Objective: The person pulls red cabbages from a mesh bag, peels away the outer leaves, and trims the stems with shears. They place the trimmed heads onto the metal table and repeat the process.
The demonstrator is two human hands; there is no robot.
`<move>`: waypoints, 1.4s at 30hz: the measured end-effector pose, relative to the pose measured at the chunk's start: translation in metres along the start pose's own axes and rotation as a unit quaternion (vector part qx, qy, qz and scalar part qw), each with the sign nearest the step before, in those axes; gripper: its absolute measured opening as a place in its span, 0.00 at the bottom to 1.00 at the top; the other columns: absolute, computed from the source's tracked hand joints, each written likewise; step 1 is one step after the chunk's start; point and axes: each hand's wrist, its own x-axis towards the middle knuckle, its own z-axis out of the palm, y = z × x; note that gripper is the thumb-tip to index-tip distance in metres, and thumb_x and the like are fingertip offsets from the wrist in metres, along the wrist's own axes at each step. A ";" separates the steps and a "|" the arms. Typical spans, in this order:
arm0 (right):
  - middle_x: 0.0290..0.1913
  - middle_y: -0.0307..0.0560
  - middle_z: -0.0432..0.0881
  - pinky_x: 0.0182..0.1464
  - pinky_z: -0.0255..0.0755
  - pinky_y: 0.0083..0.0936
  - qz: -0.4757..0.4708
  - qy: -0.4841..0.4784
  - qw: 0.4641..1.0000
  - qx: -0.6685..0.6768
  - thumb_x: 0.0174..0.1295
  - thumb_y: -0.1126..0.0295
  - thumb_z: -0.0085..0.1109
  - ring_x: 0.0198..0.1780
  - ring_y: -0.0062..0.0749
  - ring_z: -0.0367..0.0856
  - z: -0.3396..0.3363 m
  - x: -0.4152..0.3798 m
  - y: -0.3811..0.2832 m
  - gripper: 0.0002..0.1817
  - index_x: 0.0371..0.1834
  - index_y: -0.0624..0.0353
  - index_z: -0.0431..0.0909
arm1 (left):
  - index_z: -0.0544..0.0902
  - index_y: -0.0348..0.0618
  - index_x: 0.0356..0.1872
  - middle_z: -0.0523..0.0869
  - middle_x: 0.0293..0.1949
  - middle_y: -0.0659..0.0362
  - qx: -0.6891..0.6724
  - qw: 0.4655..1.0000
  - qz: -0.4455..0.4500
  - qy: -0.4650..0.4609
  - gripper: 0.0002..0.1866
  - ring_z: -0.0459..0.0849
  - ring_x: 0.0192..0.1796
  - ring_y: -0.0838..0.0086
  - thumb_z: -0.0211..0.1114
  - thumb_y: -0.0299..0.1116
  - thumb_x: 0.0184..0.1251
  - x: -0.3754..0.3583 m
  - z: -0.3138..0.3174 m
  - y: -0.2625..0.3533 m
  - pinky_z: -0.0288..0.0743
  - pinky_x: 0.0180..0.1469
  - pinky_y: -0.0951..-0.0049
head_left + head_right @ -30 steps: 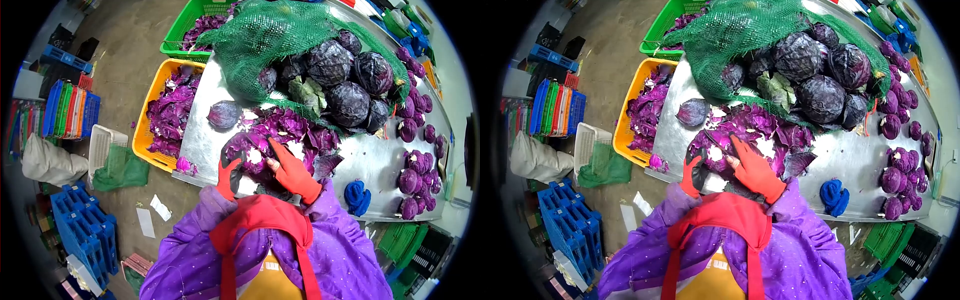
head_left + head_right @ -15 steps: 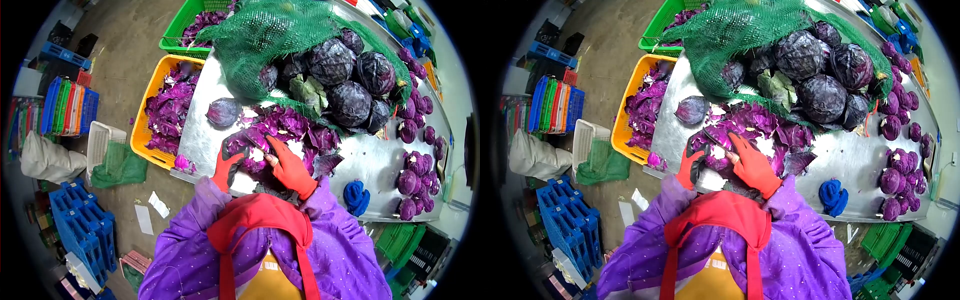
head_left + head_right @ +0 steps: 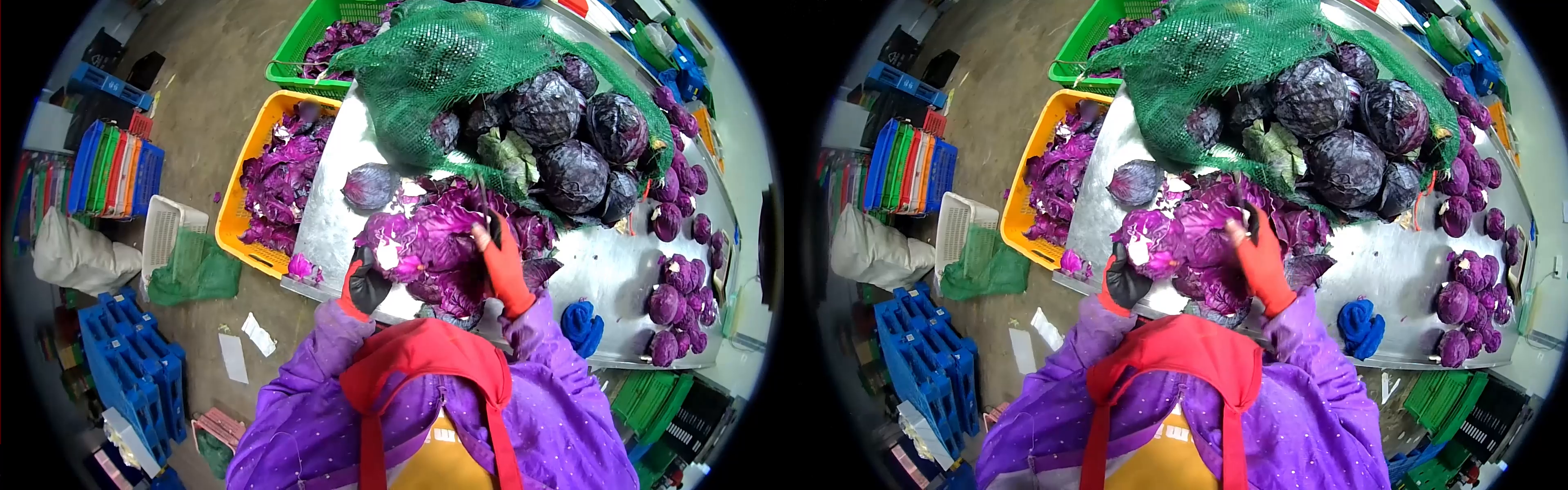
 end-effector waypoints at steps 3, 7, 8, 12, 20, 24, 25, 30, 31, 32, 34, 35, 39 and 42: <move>0.59 0.57 0.79 0.64 0.68 0.32 -0.008 -0.042 0.997 -0.070 0.63 0.54 0.68 0.60 0.38 0.77 0.022 -0.022 -0.010 0.40 0.72 0.63 0.63 | 0.66 0.40 0.72 0.72 0.69 0.48 0.063 0.997 0.043 0.033 0.30 0.70 0.72 0.55 0.57 0.45 0.75 0.007 -0.012 -0.009 0.60 0.76 0.47; 0.58 0.55 0.81 0.63 0.69 0.33 -0.028 -0.093 0.992 -0.085 0.60 0.57 0.70 0.59 0.37 0.79 0.032 -0.025 -0.020 0.37 0.68 0.65 0.69 | 0.66 0.41 0.70 0.74 0.65 0.50 0.089 0.992 0.073 0.054 0.28 0.76 0.66 0.57 0.59 0.26 0.69 0.004 -0.009 -0.012 0.71 0.69 0.54; 0.57 0.55 0.82 0.63 0.69 0.32 -0.014 -0.099 0.993 -0.062 0.60 0.57 0.71 0.58 0.36 0.79 0.031 -0.023 -0.019 0.36 0.67 0.65 0.70 | 0.65 0.43 0.71 0.74 0.65 0.52 0.098 0.991 0.074 0.062 0.31 0.78 0.64 0.59 0.60 0.21 0.66 0.004 -0.004 -0.011 0.75 0.67 0.57; 0.50 0.46 0.83 0.57 0.71 0.26 0.017 -0.125 0.992 0.002 0.60 0.58 0.70 0.50 0.28 0.79 0.025 -0.017 -0.010 0.32 0.63 0.64 0.74 | 0.64 0.40 0.71 0.75 0.64 0.53 0.212 0.965 0.138 0.076 0.39 0.76 0.65 0.63 0.69 0.22 0.57 0.002 0.008 -0.009 0.73 0.67 0.61; 0.39 0.33 0.78 0.45 0.68 0.19 0.028 -0.163 0.986 0.039 0.60 0.64 0.68 0.40 0.18 0.72 0.018 -0.016 -0.016 0.24 0.57 0.64 0.76 | 0.63 0.39 0.71 0.72 0.66 0.53 0.369 0.904 0.209 0.051 0.54 0.72 0.67 0.66 0.86 0.38 0.41 0.005 0.021 -0.002 0.68 0.69 0.64; 0.38 0.38 0.82 0.45 0.72 0.25 -0.048 -0.094 0.994 -0.005 0.58 0.66 0.64 0.39 0.22 0.76 0.026 -0.019 -0.003 0.21 0.54 0.62 0.78 | 0.63 0.39 0.72 0.73 0.65 0.53 0.279 0.941 0.177 0.071 0.47 0.73 0.67 0.66 0.79 0.31 0.48 0.001 0.012 -0.008 0.68 0.69 0.63; 0.38 0.37 0.82 0.44 0.72 0.24 -0.029 -0.099 0.994 0.026 0.58 0.67 0.63 0.38 0.21 0.75 0.025 -0.017 0.002 0.21 0.54 0.62 0.79 | 0.64 0.39 0.72 0.74 0.64 0.54 0.218 0.961 0.149 0.086 0.43 0.73 0.66 0.66 0.71 0.25 0.51 0.000 0.012 -0.010 0.68 0.70 0.63; 0.37 0.31 0.81 0.43 0.70 0.17 0.006 -0.053 0.999 0.001 0.60 0.75 0.57 0.38 0.15 0.74 0.002 0.002 0.018 0.17 0.53 0.64 0.80 | 0.65 0.44 0.72 0.73 0.67 0.54 0.045 0.995 0.063 0.059 0.36 0.73 0.68 0.60 0.66 0.41 0.64 -0.010 -0.015 -0.017 0.65 0.72 0.53; 0.37 0.32 0.82 0.42 0.71 0.18 0.045 -0.012 0.999 0.026 0.59 0.76 0.57 0.37 0.17 0.75 -0.008 0.011 0.025 0.17 0.53 0.64 0.80 | 0.65 0.45 0.73 0.72 0.68 0.54 0.010 0.998 0.044 0.052 0.35 0.73 0.68 0.58 0.65 0.44 0.67 -0.012 -0.021 -0.017 0.65 0.72 0.51; 0.37 0.33 0.83 0.42 0.72 0.19 0.083 0.031 0.995 0.051 0.59 0.76 0.56 0.36 0.18 0.77 -0.020 0.020 0.030 0.17 0.53 0.64 0.80 | 0.65 0.46 0.73 0.72 0.69 0.54 -0.025 0.998 0.025 0.044 0.34 0.73 0.69 0.57 0.64 0.47 0.69 -0.011 -0.023 -0.016 0.64 0.73 0.49; 0.37 0.43 0.84 0.43 0.75 0.27 0.004 0.035 0.996 -0.081 0.55 0.77 0.57 0.38 0.29 0.81 -0.046 0.029 0.040 0.21 0.54 0.64 0.78 | 0.67 0.49 0.72 0.71 0.71 0.55 -0.012 0.999 0.032 -0.033 0.35 0.69 0.73 0.55 0.55 0.59 0.73 -0.008 0.009 -0.002 0.60 0.74 0.42; 0.44 0.48 0.83 0.50 0.74 0.30 -0.074 0.046 0.987 -0.134 0.54 0.77 0.58 0.45 0.35 0.81 -0.048 0.029 0.037 0.25 0.59 0.63 0.75 | 0.67 0.50 0.72 0.71 0.71 0.55 -0.037 0.999 0.026 -0.018 0.35 0.68 0.73 0.55 0.54 0.60 0.72 -0.006 0.019 0.001 0.60 0.74 0.42; 0.60 0.57 0.78 0.66 0.68 0.32 -0.155 0.015 0.973 -0.170 0.55 0.75 0.60 0.63 0.45 0.77 -0.033 0.004 -0.013 0.32 0.67 0.61 0.69 | 0.67 0.49 0.73 0.71 0.71 0.53 -0.083 0.996 0.009 0.041 0.38 0.68 0.73 0.55 0.56 0.63 0.70 0.002 0.030 -0.001 0.59 0.75 0.45; 0.58 0.57 0.80 0.65 0.69 0.33 -0.113 -0.071 0.990 -0.049 0.60 0.68 0.65 0.61 0.42 0.78 -0.004 -0.021 -0.027 0.28 0.65 0.63 0.72 | 0.65 0.46 0.73 0.69 0.72 0.51 -0.117 0.990 -0.007 0.077 0.39 0.67 0.73 0.54 0.57 0.61 0.70 0.006 0.023 -0.011 0.58 0.75 0.46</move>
